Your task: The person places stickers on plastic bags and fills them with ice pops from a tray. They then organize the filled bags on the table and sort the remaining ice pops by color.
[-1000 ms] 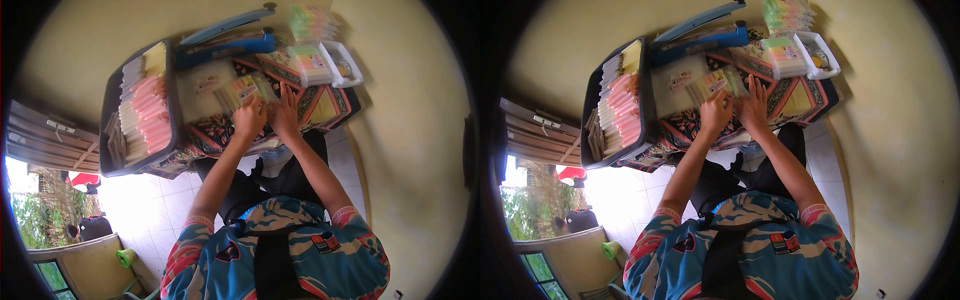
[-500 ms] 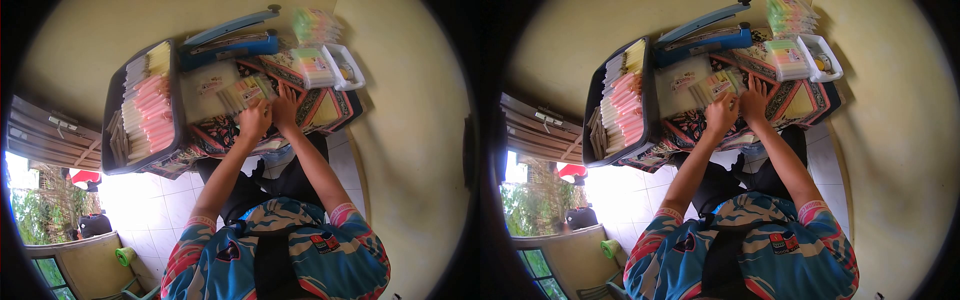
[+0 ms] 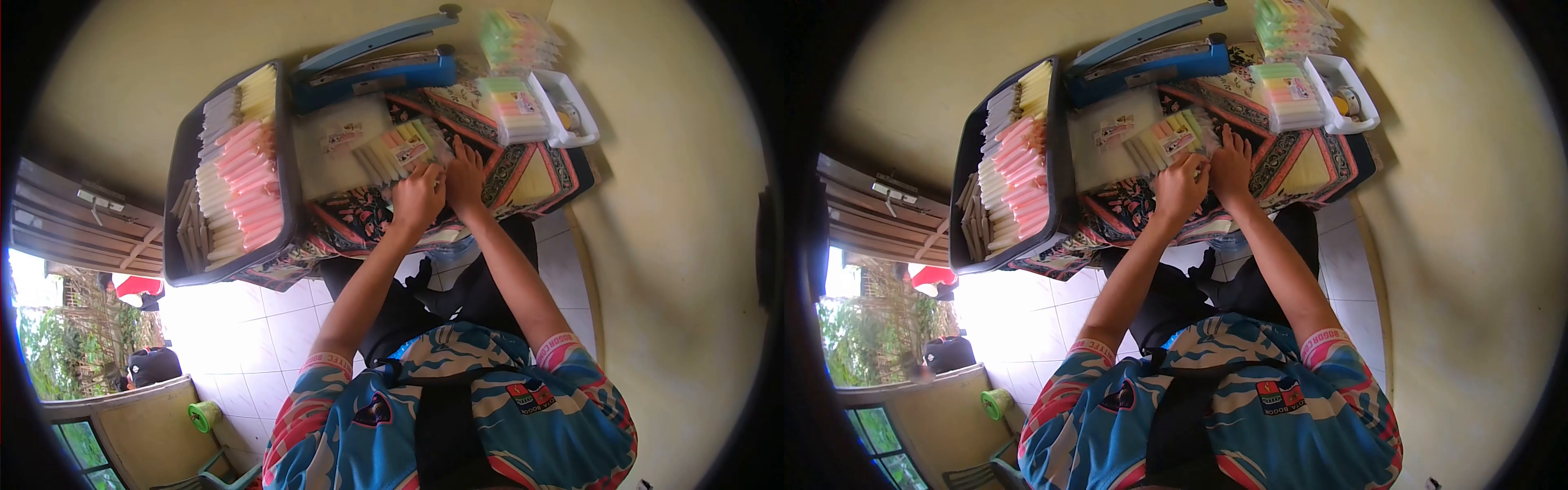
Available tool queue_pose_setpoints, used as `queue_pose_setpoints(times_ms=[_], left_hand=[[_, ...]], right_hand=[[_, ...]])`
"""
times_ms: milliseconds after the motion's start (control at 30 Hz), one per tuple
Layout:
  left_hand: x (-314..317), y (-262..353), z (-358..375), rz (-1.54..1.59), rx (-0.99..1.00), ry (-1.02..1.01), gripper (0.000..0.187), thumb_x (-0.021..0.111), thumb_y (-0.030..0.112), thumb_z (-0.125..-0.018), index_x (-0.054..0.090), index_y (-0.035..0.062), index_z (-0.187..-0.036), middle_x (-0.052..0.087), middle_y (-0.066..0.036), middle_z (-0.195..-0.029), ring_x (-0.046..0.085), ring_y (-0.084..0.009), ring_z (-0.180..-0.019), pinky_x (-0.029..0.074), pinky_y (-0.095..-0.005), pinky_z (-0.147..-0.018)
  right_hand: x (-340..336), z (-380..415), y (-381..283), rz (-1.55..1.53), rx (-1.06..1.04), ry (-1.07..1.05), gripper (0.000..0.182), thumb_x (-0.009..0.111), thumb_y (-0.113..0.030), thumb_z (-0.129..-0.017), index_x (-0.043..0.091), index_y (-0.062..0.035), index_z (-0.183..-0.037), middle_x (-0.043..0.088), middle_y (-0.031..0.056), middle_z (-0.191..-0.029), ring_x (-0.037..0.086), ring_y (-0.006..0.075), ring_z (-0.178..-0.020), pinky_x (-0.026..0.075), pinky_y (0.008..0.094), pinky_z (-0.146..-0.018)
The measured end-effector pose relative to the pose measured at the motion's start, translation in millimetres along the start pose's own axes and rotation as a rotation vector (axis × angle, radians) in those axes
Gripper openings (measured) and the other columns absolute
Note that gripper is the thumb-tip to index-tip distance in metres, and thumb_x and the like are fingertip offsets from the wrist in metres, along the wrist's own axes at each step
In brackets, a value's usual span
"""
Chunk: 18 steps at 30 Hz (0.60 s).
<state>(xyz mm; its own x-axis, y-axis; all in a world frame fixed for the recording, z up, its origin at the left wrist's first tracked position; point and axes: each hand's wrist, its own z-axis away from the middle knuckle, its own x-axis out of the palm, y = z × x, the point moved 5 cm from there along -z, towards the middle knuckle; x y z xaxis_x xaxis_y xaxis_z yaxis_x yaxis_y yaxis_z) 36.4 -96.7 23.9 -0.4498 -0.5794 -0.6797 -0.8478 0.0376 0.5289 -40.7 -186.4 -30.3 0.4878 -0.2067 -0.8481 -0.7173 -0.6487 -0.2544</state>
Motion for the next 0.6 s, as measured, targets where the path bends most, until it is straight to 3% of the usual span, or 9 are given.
queue_pose_setpoints(times_ms=[100, 300, 400, 500, 600], left_hand=[[-11.0, 0.3, -8.8, 0.119, 0.05, 0.049, 0.013, 0.068, 0.016, -0.083, 0.07, 0.0064, -0.092, 0.069, -0.011, -0.088, 0.067, -0.0331, -0.072, 0.054, -0.0403, -0.062], [-0.6, -51.8, -79.6, 0.067, 0.144, -0.093, 0.021, 0.066, 0.018, -0.082, 0.071, 0.009, -0.1, 0.069, -0.016, -0.098, 0.066, -0.036, -0.086, 0.053, -0.0432, -0.076], [16.3, -64.1, -102.2, -0.063, 0.228, -0.287, 0.024, 0.061, 0.02, -0.085, 0.07, 0.0092, -0.104, 0.069, -0.016, -0.101, 0.065, -0.0364, -0.091, 0.052, -0.0453, -0.082], [25.4, -63.6, -104.9, -0.333, 0.183, -0.461, 0.028, 0.062, 0.02, -0.08, 0.071, 0.0152, -0.106, 0.07, -0.011, -0.101, 0.068, -0.0293, -0.089, 0.055, -0.0411, -0.079], [27.9, -61.2, -96.7, -0.309, 0.09, -0.633, 0.034, 0.055, 0.021, -0.086, 0.065, 0.0108, -0.116, 0.066, -0.013, -0.115, 0.066, -0.0343, -0.093, 0.053, -0.0455, -0.083]], right_hand=[[13.5, 1.5, 5.2, 0.006, -0.001, 0.042, 0.031, 0.063, -0.021, -0.079, 0.07, 0.0032, -0.097, 0.042, 0.0208, -0.143, 0.041, 0.0353, -0.129, 0.028, 0.0508, -0.109], [0.4, -0.3, 1.8, -0.077, 0.051, 0.065, 0.036, 0.062, -0.012, -0.077, 0.066, 0.0033, -0.109, 0.05, 0.0218, -0.135, 0.046, 0.036, -0.124, 0.033, 0.0516, -0.106], [-5.8, -2.3, 0.6, -0.109, 0.038, 0.104, 0.039, 0.062, -0.009, -0.076, 0.064, 0.0011, -0.113, 0.052, 0.0213, -0.132, 0.048, 0.0357, -0.122, 0.036, 0.0509, -0.103], [-7.5, -2.4, -0.5, -0.071, 0.032, 0.124, 0.035, 0.06, -0.008, -0.076, 0.066, -0.001, -0.11, 0.054, 0.0199, -0.13, 0.049, 0.0345, -0.119, 0.039, 0.049, -0.098], [-2.2, -2.1, 2.8, -0.029, 0.039, 0.149, 0.029, 0.059, -0.008, -0.078, 0.069, -0.0017, -0.103, 0.056, 0.0182, -0.128, 0.051, 0.033, -0.115, 0.041, 0.0467, -0.093]])
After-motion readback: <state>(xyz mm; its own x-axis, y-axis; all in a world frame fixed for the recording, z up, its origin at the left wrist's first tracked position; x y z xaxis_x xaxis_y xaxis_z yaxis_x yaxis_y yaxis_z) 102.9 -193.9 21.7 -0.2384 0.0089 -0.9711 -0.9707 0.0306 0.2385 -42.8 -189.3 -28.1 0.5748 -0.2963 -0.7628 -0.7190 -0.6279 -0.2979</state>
